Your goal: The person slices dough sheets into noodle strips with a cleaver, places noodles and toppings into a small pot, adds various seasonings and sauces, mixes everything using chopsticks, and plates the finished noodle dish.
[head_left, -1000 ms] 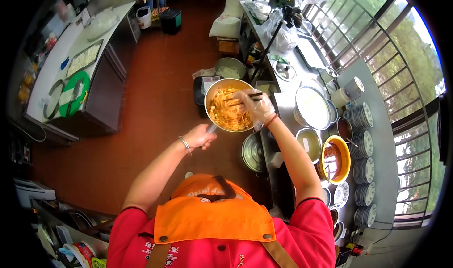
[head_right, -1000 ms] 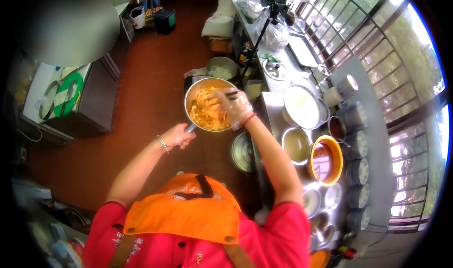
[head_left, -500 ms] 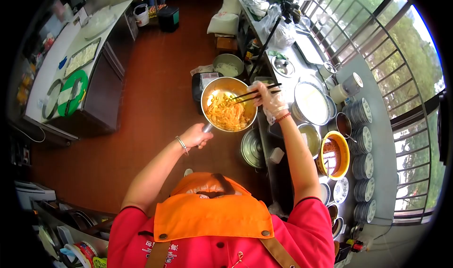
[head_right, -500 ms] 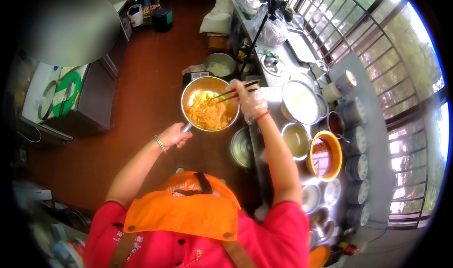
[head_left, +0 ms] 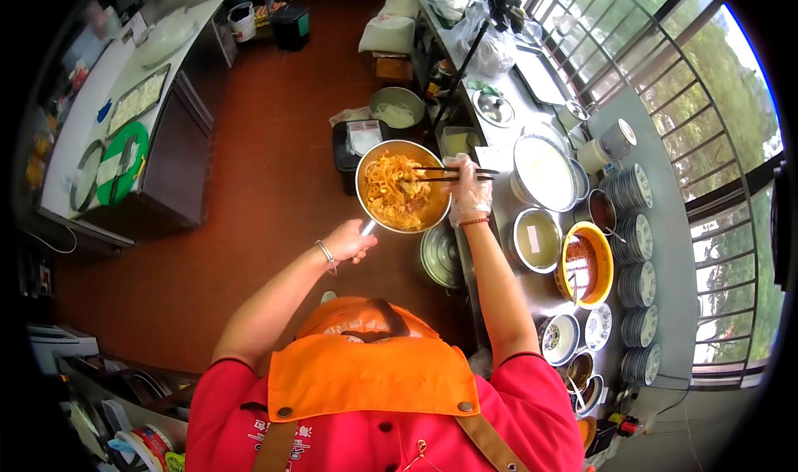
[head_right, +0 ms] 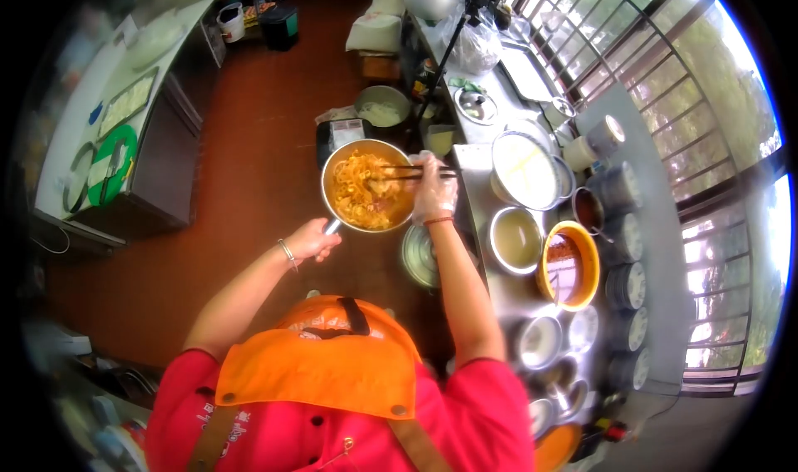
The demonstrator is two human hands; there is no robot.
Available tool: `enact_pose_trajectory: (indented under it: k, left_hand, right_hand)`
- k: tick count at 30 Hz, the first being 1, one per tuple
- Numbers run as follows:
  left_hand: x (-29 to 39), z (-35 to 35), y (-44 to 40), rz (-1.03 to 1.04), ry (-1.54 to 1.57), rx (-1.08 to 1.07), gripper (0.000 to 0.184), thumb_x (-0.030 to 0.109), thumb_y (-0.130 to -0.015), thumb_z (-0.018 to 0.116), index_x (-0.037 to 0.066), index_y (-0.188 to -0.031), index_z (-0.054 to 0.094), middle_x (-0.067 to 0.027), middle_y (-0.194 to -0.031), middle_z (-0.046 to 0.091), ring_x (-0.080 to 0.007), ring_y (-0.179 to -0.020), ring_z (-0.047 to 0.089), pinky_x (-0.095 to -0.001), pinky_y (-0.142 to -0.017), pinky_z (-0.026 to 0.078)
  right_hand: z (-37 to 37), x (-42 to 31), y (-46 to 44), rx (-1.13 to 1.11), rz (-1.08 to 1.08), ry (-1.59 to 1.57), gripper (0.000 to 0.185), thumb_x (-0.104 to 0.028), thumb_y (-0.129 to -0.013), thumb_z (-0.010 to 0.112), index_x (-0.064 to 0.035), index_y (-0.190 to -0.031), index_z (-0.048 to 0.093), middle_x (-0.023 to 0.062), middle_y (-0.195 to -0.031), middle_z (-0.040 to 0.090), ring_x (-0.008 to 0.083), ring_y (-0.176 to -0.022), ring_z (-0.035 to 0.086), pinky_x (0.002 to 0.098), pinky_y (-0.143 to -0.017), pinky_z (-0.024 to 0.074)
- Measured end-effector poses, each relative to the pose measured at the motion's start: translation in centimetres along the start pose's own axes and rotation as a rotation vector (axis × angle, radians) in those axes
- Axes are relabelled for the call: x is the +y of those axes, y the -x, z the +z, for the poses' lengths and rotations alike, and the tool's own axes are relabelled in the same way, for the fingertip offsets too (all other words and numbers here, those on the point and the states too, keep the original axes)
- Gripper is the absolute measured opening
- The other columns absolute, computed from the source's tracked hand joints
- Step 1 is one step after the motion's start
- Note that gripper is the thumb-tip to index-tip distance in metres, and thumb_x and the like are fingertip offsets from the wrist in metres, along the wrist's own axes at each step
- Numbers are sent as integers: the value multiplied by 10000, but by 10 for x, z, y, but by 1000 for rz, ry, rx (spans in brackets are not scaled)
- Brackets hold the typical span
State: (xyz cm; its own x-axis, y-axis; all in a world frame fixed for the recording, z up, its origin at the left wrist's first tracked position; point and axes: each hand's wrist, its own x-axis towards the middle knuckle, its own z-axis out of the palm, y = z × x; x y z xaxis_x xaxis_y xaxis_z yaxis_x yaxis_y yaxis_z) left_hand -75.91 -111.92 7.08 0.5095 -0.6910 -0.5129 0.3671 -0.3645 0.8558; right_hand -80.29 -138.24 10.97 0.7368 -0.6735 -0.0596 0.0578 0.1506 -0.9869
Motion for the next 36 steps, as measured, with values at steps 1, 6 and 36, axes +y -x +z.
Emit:
enact_pose_trajectory:
  k: [1, 6, 36]
  left_hand:
    - [1, 2, 0, 6, 1, 4, 189, 104, -855, 624, 24, -847, 453, -24, -656, 513, -91, -499, 504, -243, -397, 408]
    - [4, -2, 6, -45, 93, -49, 164, 93, -868, 608, 32, -834, 460, -13, -643, 498, -81, -497, 484, -235, -399, 395]
    - [9, -2, 10, -33, 10, -24, 141, 103, -890, 614, 48, -906, 484, -11, -698, 517, -74, -517, 486, -226, -417, 404]
  right_hand:
    - [5, 4, 6, -160, 6, 25, 300, -280, -974, 561, -10, -931, 686, 80, -778, 680, 113, -530, 579, 255, -495, 488]
    - [-11, -23, 2, -253, -2, 323, 253, -230, -958, 566, -14, -942, 696, 75, -802, 686, 111, -566, 611, 251, -515, 497]
    - [-31, -2, -17, 50, 145, 198, 387, -352, -949, 539, 4, -821, 624, 80, -663, 623, 134, -429, 526, 276, -381, 436]
